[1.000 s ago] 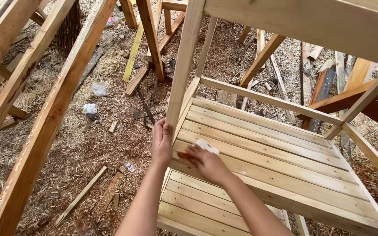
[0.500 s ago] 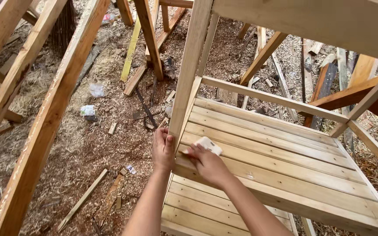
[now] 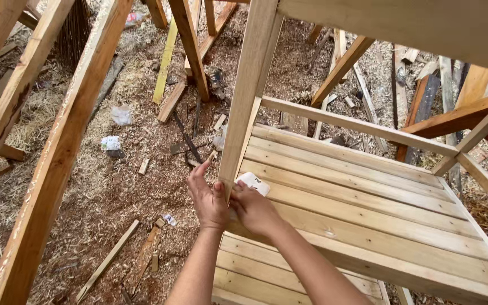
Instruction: The person sands a wooden shelving unit with sandpaper, then applies wood glue to a joint and smooths it with a finger. The work occurs in a woodshop with sawdust on the floor and tools on a bench.
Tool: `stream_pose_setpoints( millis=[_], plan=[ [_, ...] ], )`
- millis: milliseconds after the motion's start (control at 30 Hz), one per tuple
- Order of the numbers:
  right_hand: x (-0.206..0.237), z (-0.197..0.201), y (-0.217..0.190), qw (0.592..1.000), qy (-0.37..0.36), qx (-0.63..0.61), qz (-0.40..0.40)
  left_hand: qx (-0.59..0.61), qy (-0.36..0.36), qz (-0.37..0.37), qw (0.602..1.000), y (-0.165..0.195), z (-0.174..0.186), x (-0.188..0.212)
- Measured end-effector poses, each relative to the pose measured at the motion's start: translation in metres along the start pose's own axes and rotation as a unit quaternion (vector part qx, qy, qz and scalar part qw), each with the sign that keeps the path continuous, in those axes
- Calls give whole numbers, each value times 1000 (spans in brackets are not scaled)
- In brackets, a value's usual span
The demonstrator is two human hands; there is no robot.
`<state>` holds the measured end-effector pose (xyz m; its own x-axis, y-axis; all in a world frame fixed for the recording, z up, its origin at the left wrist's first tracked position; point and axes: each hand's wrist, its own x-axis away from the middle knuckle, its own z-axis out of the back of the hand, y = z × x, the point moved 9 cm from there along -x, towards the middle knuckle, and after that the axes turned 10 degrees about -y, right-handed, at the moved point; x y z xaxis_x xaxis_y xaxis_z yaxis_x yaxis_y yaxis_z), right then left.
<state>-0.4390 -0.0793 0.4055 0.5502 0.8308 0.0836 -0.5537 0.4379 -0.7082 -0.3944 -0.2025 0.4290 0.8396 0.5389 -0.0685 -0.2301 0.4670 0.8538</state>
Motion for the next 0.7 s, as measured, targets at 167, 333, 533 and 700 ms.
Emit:
stream_pose_setpoints(
  millis=[167,333,533,700],
  plan=[
    [-61,3,33,988,-24,-59,-142,25,-12,27,999,-2,-1,4],
    [-1,-1,0,988,-54,-69,-129,36,-9,3,999,3,1,5],
    [-18,3,27,988,-68,-9,-139,49,-21,7,999,2,-1,2],
    [-21,-4,36,992,7,-16,-122,59,-25,27,998,-7,-3,4]
  ],
)
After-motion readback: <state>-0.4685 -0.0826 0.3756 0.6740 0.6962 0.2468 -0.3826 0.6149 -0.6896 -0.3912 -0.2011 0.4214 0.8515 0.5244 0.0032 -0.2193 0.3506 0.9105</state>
